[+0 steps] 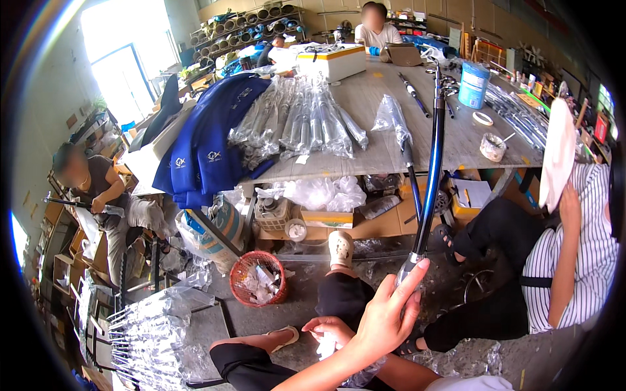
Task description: The person sits on the floor in a workshop and wraps the handle of a fishing rod with plastic film. They use a white cloth to wipe the handle and smooth the plastic, then place the wrapped rod on a nearby table.
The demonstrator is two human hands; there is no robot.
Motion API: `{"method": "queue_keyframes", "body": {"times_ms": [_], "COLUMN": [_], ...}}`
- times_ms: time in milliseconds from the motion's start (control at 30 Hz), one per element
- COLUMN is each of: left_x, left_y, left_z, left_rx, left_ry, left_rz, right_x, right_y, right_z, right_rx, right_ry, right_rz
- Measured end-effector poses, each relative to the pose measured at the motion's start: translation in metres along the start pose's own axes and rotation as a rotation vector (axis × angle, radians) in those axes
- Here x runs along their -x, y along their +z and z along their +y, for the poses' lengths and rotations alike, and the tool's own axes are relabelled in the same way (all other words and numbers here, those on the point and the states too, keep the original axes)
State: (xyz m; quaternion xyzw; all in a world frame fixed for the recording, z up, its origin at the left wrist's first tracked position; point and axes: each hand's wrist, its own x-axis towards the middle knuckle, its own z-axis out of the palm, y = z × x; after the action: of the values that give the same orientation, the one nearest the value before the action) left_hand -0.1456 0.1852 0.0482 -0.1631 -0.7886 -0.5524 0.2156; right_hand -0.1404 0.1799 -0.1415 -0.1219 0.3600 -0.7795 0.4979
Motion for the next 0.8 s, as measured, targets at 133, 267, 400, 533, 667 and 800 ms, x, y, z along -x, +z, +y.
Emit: {"method": "queue_keyframes", "body": {"times_ms": [133, 267, 400, 533, 667, 800], "left_x": [0.005, 0.010, 0.012, 0.012, 0.008, 0.007], "left_y": [-0.001, 0.000, 0.011, 0.009, 0.017, 0.018], "left_z": [-0.003, -0.010, -0.012, -0.014, -0.012, -0.013], "left_rx": [0.022, 0.064, 0.298, 0.522, 0.565, 0.708], "left_ry": [0.034, 0.094, 0.008, -0.133, -0.065, -0.179], "left_rz": [0.019, 0.097, 0.125, -0.027, -0.012, -0.038], "right_x": [-0.003, -0.005, -0.002, 0.003, 0.006, 0.005], "right_y": [-0.008, -0.006, 0.000, 0.007, 0.005, 0.008], "right_z": [0.010, 0.014, 0.004, 0.000, -0.005, -0.008], "right_rx": [-0.004, 0.007, 0.005, 0.030, 0.038, -0.003], "right_ry": [-0.004, -0.019, -0.031, -0.061, -0.084, -0.098], "right_rz": [-0.005, 0.011, 0.013, 0.051, 0.062, 0.042]}}
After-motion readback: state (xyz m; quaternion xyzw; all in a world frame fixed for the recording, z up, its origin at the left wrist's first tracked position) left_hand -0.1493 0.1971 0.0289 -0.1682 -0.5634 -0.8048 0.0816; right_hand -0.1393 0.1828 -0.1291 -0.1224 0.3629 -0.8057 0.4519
